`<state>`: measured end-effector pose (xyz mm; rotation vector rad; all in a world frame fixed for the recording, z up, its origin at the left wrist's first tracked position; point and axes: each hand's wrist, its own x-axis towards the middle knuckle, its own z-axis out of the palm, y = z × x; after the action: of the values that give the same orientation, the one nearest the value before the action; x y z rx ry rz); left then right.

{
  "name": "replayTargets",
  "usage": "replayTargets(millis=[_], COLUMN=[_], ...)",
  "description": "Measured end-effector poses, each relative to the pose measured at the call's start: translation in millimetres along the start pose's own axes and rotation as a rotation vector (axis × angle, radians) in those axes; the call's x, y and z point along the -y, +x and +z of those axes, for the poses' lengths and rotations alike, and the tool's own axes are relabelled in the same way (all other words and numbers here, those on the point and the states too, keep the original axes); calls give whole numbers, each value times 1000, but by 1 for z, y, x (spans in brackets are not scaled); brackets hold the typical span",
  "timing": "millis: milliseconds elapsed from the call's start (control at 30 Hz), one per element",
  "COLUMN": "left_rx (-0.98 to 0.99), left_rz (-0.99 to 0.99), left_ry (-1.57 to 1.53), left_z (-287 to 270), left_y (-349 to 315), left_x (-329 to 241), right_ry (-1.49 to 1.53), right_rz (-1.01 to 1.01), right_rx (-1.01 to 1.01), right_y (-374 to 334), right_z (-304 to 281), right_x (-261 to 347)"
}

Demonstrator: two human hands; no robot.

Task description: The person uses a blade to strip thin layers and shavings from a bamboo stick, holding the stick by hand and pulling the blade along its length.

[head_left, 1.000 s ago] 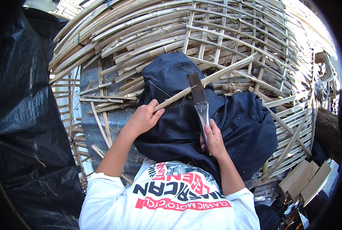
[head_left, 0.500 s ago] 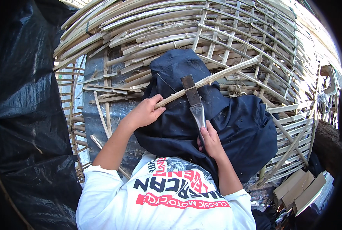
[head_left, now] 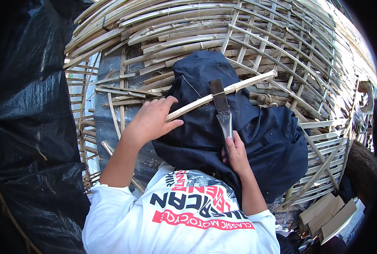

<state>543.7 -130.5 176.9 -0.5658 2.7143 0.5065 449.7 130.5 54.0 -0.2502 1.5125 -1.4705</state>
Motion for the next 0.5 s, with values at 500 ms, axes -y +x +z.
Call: replayTargets(millis=[500], left_rx=[-4], left_rz=[-269], left_ry=[-260], left_z=[-33], left_y=[-72], left_x=[35], right_ry=[18], right_rz=[96], right_rx=[31], right_y=[-4], right_z=[1], right_x=[11])
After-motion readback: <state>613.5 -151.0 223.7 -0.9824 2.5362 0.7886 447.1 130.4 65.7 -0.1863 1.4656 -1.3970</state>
